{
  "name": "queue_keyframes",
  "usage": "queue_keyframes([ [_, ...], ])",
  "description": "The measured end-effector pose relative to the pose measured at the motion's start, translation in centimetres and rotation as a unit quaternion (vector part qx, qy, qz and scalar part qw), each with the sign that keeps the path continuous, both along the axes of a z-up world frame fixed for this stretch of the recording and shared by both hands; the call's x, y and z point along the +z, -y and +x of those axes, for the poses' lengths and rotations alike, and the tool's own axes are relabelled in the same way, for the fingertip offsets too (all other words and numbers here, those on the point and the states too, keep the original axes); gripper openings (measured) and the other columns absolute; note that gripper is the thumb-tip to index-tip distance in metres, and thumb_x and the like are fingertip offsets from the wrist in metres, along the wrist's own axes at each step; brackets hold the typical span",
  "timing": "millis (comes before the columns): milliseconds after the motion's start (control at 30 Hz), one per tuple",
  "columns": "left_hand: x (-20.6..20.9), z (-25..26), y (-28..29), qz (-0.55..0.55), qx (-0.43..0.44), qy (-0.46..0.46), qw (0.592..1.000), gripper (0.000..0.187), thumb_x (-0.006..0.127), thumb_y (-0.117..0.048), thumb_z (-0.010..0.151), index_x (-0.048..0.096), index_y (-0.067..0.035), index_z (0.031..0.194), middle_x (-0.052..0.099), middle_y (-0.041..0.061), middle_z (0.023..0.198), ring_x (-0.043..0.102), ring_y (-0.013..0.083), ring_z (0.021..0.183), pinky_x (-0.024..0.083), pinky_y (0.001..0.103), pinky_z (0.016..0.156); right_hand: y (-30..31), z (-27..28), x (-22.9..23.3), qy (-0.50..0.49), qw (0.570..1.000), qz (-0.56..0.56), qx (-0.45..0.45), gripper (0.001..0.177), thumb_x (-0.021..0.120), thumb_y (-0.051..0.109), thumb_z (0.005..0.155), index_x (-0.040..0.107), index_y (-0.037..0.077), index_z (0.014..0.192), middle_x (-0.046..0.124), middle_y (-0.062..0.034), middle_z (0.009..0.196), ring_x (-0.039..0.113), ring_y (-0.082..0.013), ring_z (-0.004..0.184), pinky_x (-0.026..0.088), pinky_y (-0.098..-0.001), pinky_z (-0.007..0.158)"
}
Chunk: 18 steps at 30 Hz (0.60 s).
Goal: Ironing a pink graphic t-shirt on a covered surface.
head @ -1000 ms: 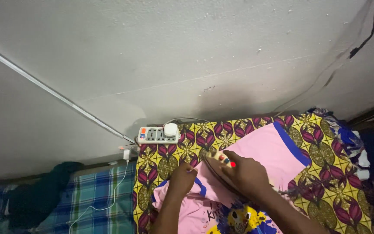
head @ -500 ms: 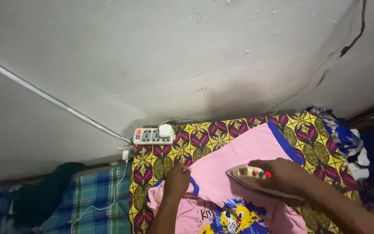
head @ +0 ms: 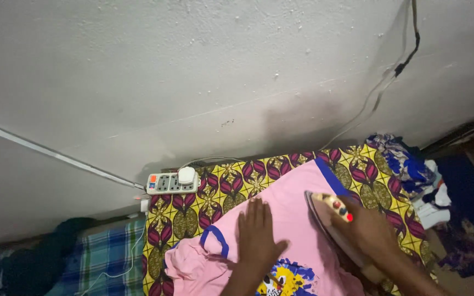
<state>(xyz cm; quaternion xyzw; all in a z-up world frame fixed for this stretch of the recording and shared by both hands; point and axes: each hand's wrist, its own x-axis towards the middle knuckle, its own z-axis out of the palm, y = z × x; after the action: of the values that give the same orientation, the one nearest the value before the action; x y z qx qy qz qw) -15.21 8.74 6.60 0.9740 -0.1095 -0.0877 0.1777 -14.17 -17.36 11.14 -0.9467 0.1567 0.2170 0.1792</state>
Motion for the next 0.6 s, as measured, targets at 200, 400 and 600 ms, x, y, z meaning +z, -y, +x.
queue_keyframes([
  [200,1.1,0.3,0.6,0.088,-0.032,-0.175,0.980,0.152,0.088,-0.074,0.054,0.004,-0.005,0.161,-0.005,0.020,0.171,-0.008,0.0349,0.158,0.002,0.064,0.121,-2.5,4.5,-1.2,0.062,0.998,0.005,0.028,0.067,0.058,0.058,0.088,0.053,0.027,0.147,0.077,-0.0199,0.103,0.074,-0.0391,0.091,0.058,-0.0512,0.080],
  [400,-0.1,0.3,0.6,0.114,-0.042,-0.177,0.977,0.158,0.088,-0.077,0.052,-0.001,-0.007,0.162,-0.010,0.020,0.171,-0.011,0.0349,0.158,0.002,0.065,0.121,-3.6,8.6,4.3,0.015,0.999,0.031,-0.025,0.060,0.054,0.052,0.094,0.050,0.027,0.148,0.076,-0.0200,0.102,0.074,-0.0393,0.091,0.058,-0.0520,0.079],
  [600,-0.4,0.3,0.6,0.116,-0.035,-0.198,0.973,0.161,0.088,-0.078,0.051,-0.003,-0.007,0.162,-0.013,0.019,0.171,-0.014,0.0366,0.158,0.000,0.066,0.120,2.2,8.2,1.0,0.053,0.998,0.016,-0.011,0.066,0.057,0.051,0.091,0.048,0.023,0.151,0.076,-0.0176,0.106,0.075,-0.0375,0.092,0.058,-0.0496,0.082],
])
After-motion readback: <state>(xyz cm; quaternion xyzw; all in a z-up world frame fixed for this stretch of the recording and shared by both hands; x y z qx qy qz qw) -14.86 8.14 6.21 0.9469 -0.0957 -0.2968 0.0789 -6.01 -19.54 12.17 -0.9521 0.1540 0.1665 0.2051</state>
